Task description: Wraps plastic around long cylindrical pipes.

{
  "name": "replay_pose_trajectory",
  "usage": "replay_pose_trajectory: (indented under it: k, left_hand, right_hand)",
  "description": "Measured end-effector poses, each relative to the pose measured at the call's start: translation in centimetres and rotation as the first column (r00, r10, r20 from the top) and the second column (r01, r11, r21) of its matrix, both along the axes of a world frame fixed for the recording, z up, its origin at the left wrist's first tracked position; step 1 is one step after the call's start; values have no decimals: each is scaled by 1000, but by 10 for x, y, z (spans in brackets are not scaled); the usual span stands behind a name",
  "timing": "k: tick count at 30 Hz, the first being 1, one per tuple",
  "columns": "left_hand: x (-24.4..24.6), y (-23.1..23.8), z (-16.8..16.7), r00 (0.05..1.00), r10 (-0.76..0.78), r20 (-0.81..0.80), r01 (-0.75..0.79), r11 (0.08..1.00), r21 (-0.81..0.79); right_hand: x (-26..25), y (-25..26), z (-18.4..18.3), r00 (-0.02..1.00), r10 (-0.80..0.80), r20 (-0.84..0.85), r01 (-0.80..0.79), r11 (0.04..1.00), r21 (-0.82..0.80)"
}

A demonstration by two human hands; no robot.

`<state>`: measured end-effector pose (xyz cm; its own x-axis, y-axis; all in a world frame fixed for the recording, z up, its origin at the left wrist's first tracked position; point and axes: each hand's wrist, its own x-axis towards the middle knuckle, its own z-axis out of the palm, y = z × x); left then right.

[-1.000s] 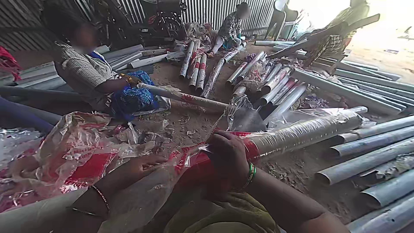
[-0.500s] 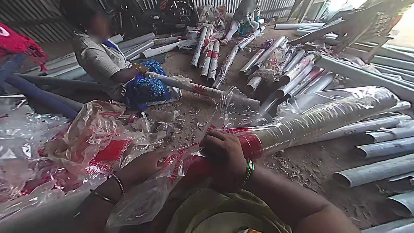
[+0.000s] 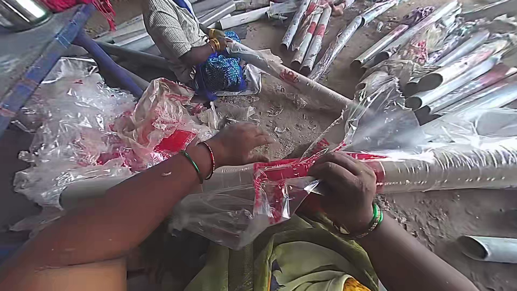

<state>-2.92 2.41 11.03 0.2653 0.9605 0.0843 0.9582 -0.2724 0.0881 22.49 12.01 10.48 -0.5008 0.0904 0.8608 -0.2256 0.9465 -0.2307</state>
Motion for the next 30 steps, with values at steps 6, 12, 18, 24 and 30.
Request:
replay_pose_trajectory:
  k: [6, 12, 18, 24, 30]
  left_hand:
    - [-16, -5, 55, 981, 190, -37, -186, 977, 102]
    - [59, 34, 48, 984, 146, 101, -121, 968, -221]
    - [118, 44, 46, 916, 272, 295, -81, 845, -529]
    - [105, 52, 23, 925, 193, 328, 42, 805, -592]
    - [31, 63, -23, 924, 256, 284, 10, 726, -688]
  right_hand:
    - [6, 1, -10, 1000, 20, 10, -20, 999, -31]
    - [6, -3, -7, 1000, 27, 11, -27, 1000, 8]
    - [4, -1, -3, 998, 30, -57, -26, 998, 57]
    - [1, 9, -3, 995, 60, -83, -56, 997, 50]
    - [-17, 25, 20, 992, 118, -41, -114, 989, 92]
